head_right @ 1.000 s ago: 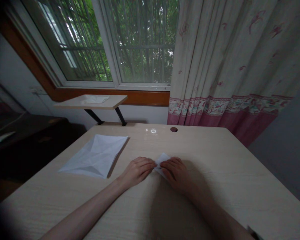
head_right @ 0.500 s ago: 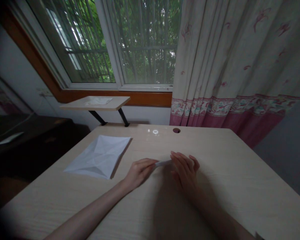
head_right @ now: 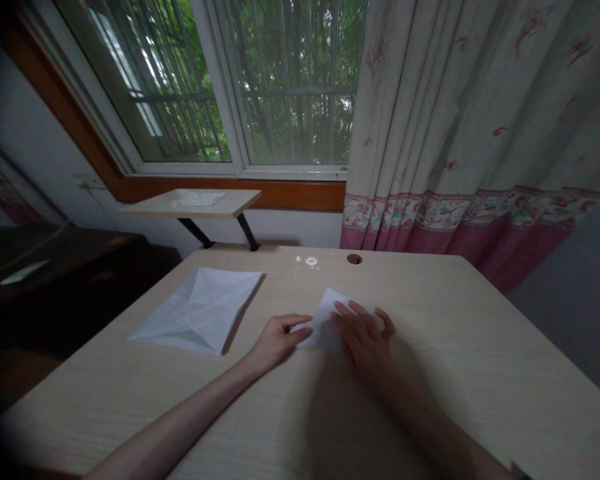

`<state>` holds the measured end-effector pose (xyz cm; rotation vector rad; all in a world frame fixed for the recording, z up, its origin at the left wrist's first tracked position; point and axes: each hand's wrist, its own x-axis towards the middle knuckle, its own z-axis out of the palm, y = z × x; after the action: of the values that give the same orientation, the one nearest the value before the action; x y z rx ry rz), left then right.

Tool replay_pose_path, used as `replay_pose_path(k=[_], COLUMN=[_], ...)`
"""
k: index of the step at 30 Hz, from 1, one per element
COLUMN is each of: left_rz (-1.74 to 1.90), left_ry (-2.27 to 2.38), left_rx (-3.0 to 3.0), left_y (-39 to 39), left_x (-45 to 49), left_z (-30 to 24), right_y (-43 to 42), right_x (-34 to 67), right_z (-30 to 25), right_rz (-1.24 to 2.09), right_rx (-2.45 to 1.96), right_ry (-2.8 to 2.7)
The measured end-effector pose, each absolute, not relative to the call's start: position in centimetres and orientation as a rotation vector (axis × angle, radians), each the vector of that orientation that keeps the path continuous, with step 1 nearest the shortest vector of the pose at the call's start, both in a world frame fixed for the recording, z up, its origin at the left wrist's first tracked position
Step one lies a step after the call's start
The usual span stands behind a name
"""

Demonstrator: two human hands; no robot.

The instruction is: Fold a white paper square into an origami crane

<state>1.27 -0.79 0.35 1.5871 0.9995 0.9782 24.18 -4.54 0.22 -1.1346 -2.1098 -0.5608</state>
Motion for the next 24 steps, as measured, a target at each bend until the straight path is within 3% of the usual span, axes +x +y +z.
replay_pose_path(k=[7,24], left_rz=[0.882,0.794], left_ry=[1.166,1.472], left_rx=[1.860,2.429], left_y=[-0.8,-1.1], left_x=[1.0,0.3], left_z=[0.3,1.2], right_y=[-3.9,-3.1], right_x=[23.7,24.1], right_z=[-0.2,-2.2], right_rz=[-0.376,-0.276], right_rx=[-1.193,-1.244], right_ry=[-2.183,-2.382])
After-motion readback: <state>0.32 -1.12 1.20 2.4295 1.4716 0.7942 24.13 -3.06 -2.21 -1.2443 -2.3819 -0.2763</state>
